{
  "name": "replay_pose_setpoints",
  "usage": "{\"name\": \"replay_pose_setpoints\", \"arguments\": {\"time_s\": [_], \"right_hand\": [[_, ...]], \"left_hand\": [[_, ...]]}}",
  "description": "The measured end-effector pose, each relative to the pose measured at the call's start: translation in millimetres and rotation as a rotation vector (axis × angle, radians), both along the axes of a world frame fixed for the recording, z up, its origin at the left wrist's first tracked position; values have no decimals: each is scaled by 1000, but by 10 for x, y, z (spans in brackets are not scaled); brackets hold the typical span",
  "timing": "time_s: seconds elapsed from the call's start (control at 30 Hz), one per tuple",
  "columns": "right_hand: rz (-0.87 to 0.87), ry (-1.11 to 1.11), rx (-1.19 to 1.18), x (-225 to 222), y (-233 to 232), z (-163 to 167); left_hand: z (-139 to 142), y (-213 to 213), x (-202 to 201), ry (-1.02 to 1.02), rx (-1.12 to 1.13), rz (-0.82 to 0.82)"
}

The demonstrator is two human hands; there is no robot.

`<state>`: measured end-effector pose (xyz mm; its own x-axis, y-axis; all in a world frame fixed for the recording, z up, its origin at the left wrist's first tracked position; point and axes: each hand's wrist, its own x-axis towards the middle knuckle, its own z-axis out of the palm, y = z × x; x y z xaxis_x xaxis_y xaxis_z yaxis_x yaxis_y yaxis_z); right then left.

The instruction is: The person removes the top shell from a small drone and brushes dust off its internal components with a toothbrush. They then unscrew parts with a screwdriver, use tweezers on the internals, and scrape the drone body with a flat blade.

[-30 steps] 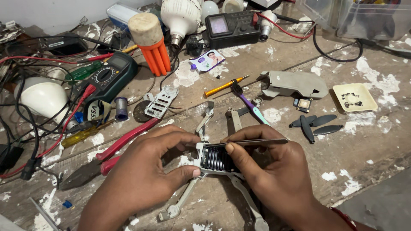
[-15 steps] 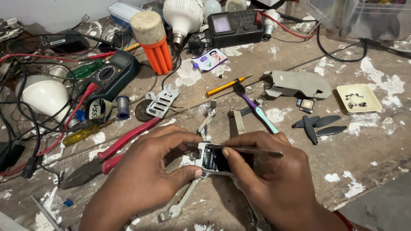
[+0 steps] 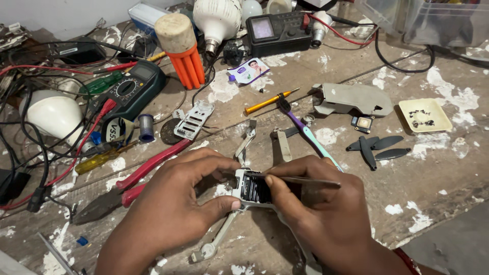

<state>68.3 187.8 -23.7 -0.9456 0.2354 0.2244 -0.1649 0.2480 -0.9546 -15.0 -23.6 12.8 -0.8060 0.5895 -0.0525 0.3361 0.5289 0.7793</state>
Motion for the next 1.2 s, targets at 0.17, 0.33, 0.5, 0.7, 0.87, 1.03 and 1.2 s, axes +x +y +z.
{"name": "replay_pose_setpoints", "arguments": {"time_s": [0.17, 0.33, 0.5, 0.7, 0.87, 1.03, 1.2], "right_hand": [[7, -68, -76, 13, 48, 52], [-56, -13, -85, -60, 51, 184], [124, -58, -260, -141, 33, 269], [267, -110, -468, -200, 11, 260], [328, -86, -487, -199, -4, 245], [321, -84, -555, -182, 9, 257], [249, -79, -426, -139, 71, 281]], "left_hand": [[-13, 0, 1, 114, 83, -51], [3, -2, 37, 285, 192, 7], [10, 9, 22, 265, 177, 172], [20, 23, 19, 136, 242, 226], [12, 54, 37, 170, 264, 201], [-7, 87, 33, 168, 287, 199], [3, 107, 58, 236, 286, 167]]}}
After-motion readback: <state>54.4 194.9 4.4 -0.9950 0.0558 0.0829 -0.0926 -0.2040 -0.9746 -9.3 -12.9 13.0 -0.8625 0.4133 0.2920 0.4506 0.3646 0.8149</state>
